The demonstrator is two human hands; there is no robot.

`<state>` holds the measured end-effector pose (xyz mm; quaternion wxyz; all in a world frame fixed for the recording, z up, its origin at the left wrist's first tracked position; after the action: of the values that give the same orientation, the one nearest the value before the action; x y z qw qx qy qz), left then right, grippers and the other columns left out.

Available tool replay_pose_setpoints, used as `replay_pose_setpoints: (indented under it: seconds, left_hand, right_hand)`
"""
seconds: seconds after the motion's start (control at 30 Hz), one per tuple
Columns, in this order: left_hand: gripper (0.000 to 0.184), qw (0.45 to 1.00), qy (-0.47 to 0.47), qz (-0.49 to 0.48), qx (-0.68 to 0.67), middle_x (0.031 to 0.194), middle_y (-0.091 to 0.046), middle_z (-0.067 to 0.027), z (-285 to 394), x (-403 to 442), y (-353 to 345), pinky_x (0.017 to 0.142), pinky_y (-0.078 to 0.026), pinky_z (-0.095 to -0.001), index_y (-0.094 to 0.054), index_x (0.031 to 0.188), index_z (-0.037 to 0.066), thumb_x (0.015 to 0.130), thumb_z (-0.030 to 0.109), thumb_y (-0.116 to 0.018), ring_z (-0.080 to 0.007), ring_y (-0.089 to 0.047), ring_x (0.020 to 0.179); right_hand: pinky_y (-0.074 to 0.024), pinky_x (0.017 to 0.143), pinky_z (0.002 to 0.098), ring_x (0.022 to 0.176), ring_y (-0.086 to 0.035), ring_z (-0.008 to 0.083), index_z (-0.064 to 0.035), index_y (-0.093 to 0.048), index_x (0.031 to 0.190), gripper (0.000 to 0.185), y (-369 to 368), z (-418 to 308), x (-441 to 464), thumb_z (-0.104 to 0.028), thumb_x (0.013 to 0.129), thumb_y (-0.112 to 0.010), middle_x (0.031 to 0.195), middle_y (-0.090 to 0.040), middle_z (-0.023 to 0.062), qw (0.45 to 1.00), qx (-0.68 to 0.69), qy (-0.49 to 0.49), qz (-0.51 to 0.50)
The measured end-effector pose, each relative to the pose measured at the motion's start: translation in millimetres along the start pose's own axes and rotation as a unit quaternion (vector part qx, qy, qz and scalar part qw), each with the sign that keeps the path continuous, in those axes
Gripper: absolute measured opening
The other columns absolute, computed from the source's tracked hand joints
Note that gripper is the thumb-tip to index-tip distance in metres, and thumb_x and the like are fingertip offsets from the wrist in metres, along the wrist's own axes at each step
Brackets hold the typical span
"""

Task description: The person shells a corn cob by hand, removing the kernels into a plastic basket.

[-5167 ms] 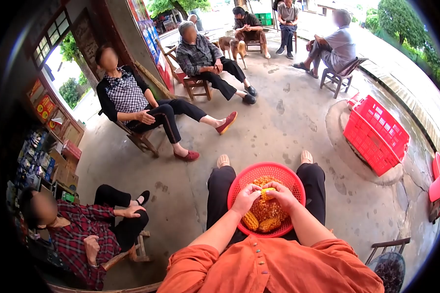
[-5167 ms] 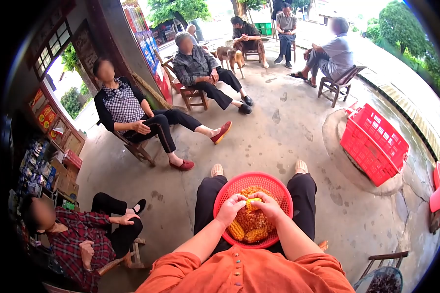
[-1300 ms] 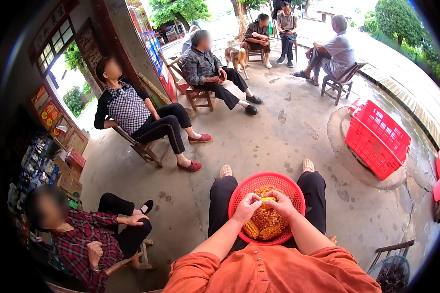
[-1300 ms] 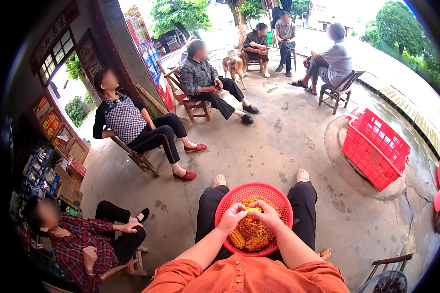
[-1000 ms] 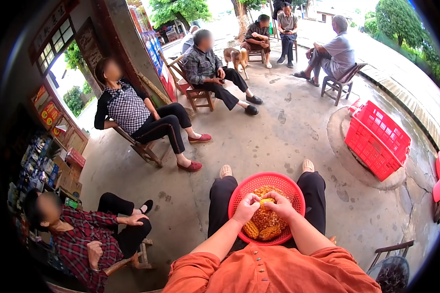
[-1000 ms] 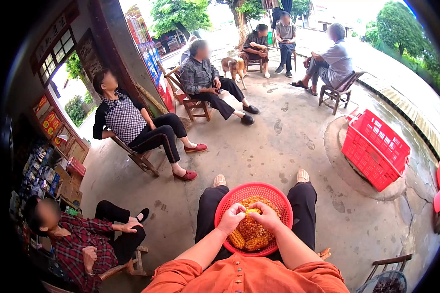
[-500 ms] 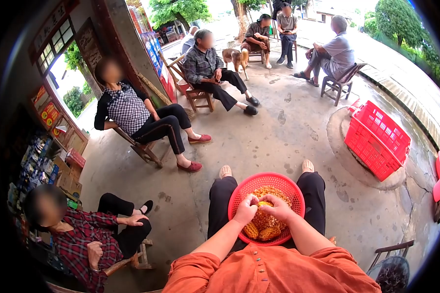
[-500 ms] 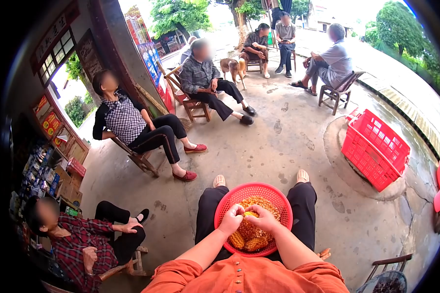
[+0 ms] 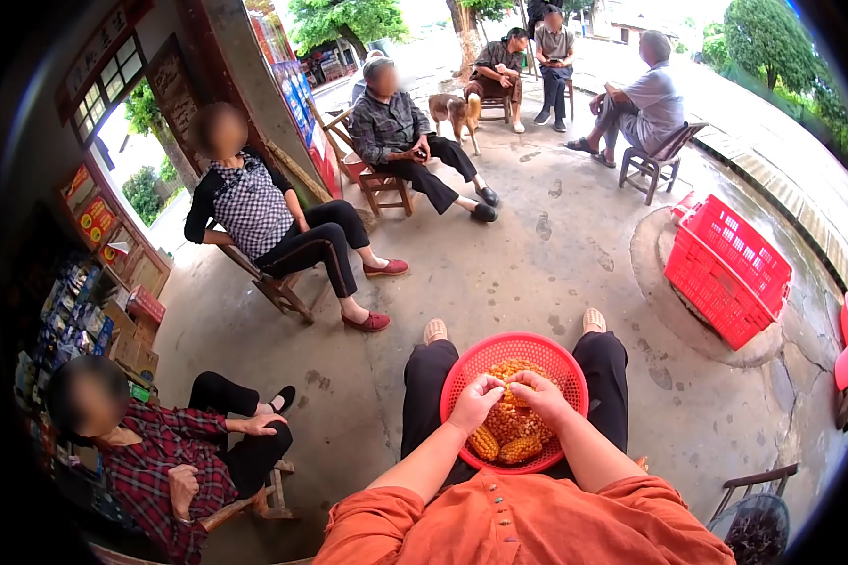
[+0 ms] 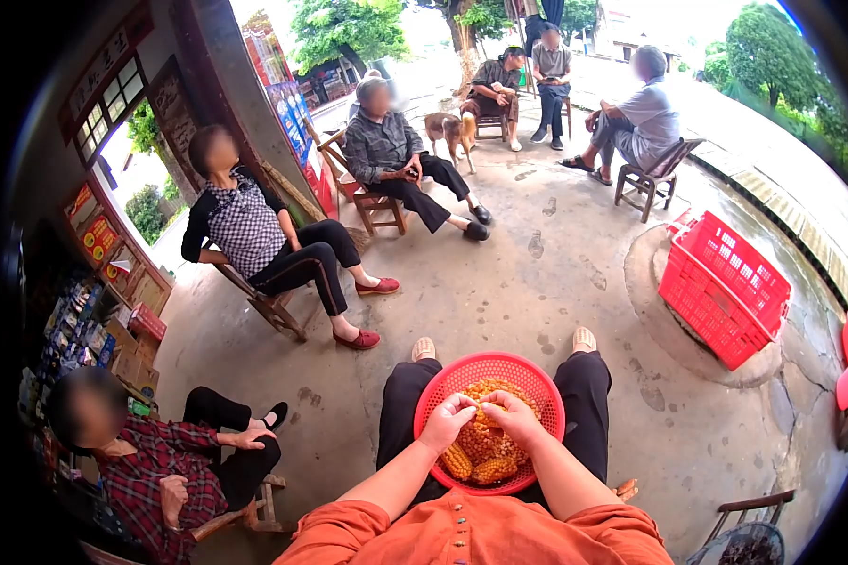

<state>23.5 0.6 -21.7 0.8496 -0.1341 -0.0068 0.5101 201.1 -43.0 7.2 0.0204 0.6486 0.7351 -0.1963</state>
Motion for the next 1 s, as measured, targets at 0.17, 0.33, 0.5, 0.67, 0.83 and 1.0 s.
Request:
replay_pose_setpoints:
  seconds: [0.17,0.33,0.5,0.67,0.83,1.0]
  left_hand:
    - [0.006,1.000,-0.008,0.000,0.001,0.090,-0.060,0.0020,-3.1,0.7,1.3,0.073,-0.046,-0.0198,-0.058,0.101,0.007,0.096,0.008,-0.057,-0.0053,-0.055,0.080]
    - [0.006,1.000,-0.020,-0.005,0.022,0.089,-0.059,0.0016,5.0,-1.8,-5.4,0.071,-0.046,-0.0196,-0.058,0.100,0.006,0.094,0.008,-0.060,-0.0052,-0.055,0.077]
    - [0.007,1.000,-0.007,0.003,0.012,0.088,-0.060,0.0011,3.9,-0.9,-1.0,0.071,-0.047,-0.0202,-0.058,0.100,0.006,0.094,0.009,-0.061,-0.0059,-0.056,0.077]
    - [0.007,0.999,-0.011,0.030,0.000,0.085,-0.060,0.0013,5.5,-0.5,-2.9,0.067,-0.046,-0.0199,-0.058,0.098,0.006,0.094,0.010,-0.061,-0.0052,-0.054,0.073]
    - [0.007,1.000,-0.011,0.021,-0.017,0.083,-0.058,0.0026,1.3,1.0,-2.5,0.066,-0.045,-0.0191,-0.057,0.094,0.007,0.094,0.011,-0.062,-0.0045,-0.053,0.073]
    - [0.005,1.000,-0.010,0.017,-0.008,0.083,-0.057,0.0037,1.2,0.5,-1.4,0.067,-0.044,-0.0189,-0.056,0.093,0.007,0.094,0.009,-0.061,-0.0037,-0.052,0.074]
  right_hand:
    - [-0.0537,0.065,0.0261,0.087,-0.058,0.0093,-0.0110,-0.059,0.115,0.028,-1.4,-1.3,-0.1,-0.031,0.095,-0.062,0.098,-0.059,0.0000,0.999,-0.029,-0.028,0.024]
    - [-0.0517,0.061,0.0250,0.085,-0.057,0.0091,-0.0122,-0.058,0.107,0.023,1.8,-1.1,3.0,-0.031,0.095,-0.062,0.094,-0.058,-0.0012,0.999,0.007,-0.041,0.025]
    - [-0.0514,0.061,0.0250,0.085,-0.058,0.0102,-0.0123,-0.057,0.107,0.023,4.8,-0.9,1.7,-0.028,0.092,-0.066,0.093,-0.060,-0.0003,0.999,0.029,-0.037,-0.006]
    - [-0.0521,0.064,0.0244,0.082,-0.061,0.0116,-0.0078,-0.055,0.112,0.031,5.9,-2.7,2.5,-0.019,0.088,-0.071,0.095,-0.062,0.0030,0.997,0.082,-0.012,-0.008]
    - [-0.0520,0.063,0.0240,0.080,-0.061,0.0109,-0.0073,-0.055,0.113,0.033,4.6,-3.8,0.7,-0.019,0.088,-0.072,0.095,-0.062,0.0033,0.997,0.076,-0.002,-0.004]
    - [-0.0512,0.062,0.0232,0.079,-0.060,0.0097,-0.0085,-0.056,0.112,0.032,6.7,-1.8,2.6,-0.021,0.088,-0.072,0.094,-0.062,0.0026,0.998,0.055,-0.016,-0.006]
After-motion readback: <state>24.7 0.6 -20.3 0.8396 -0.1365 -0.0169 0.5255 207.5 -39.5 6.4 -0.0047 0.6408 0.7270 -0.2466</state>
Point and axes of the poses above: each hand's wrist, its own x-axis towards the middle knuckle, its own y-axis out of the back of the hand, z = x × y, the point moved 1 cm from there along x, towards the middle knuckle
